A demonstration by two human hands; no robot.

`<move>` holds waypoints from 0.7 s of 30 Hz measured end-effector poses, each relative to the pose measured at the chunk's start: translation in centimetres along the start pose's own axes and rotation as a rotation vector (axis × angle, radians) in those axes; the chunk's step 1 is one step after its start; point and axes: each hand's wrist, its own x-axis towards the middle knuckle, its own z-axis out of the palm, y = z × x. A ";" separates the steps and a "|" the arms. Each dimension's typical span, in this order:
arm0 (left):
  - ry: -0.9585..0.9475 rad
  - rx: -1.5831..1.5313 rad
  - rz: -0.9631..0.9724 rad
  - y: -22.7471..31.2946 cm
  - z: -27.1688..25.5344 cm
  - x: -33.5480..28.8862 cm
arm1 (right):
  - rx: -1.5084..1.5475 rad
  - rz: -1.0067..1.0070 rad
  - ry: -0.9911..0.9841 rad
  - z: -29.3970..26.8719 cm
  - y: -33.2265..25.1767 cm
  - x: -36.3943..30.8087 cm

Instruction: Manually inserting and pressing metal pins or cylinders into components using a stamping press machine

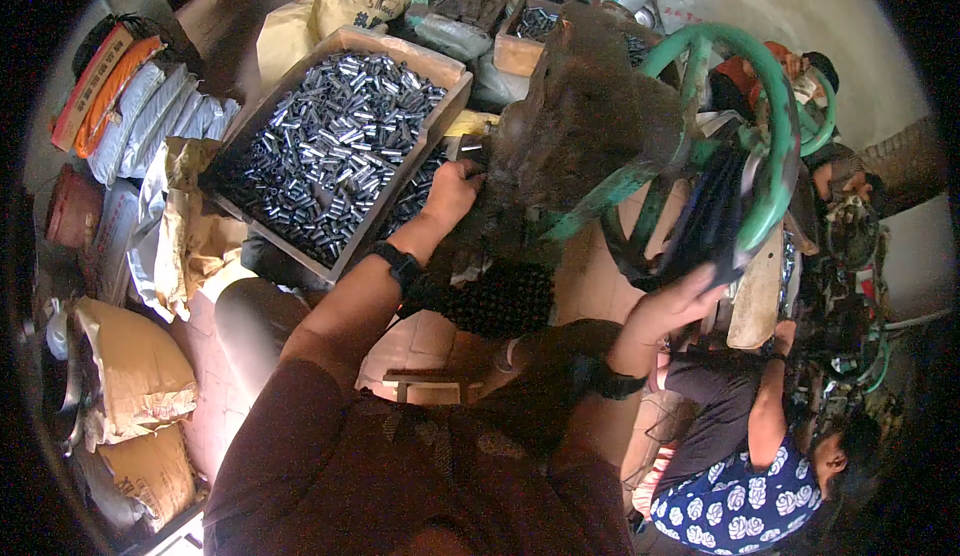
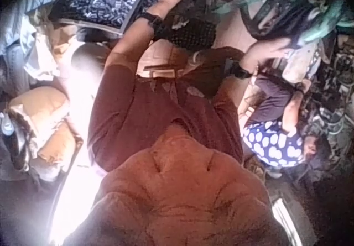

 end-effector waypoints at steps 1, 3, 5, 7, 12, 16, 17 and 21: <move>-0.019 0.006 -0.006 -0.3 -0.3 -0.1 | -0.048 0.138 -0.142 0.4 -2.7 1.7; 0.007 -0.019 -0.020 -1.0 -0.7 -0.1 | -0.084 0.269 -0.282 1.5 -6.2 4.9; 0.039 -0.042 -0.041 -2.3 -1.3 -0.2 | -0.116 0.367 -0.473 2.9 -8.0 7.2; 0.147 -0.403 -0.394 -2.7 -2.6 -0.3 | -0.162 0.395 -0.481 3.7 -8.5 9.0; -0.027 -1.040 -0.524 0.4 -6.0 -1.8 | -0.118 0.514 -0.544 4.7 -8.6 11.5; -0.118 -1.004 -0.568 0.0 -4.5 -1.1 | -0.120 0.510 -0.548 5.0 -8.6 11.6; -0.155 -0.988 -0.607 -0.3 -4.1 -0.9 | -0.120 0.538 -0.548 5.1 -8.6 11.3; -0.086 -0.820 -0.534 -0.9 -2.2 -0.4 | -0.105 0.569 -0.543 4.9 -8.2 11.6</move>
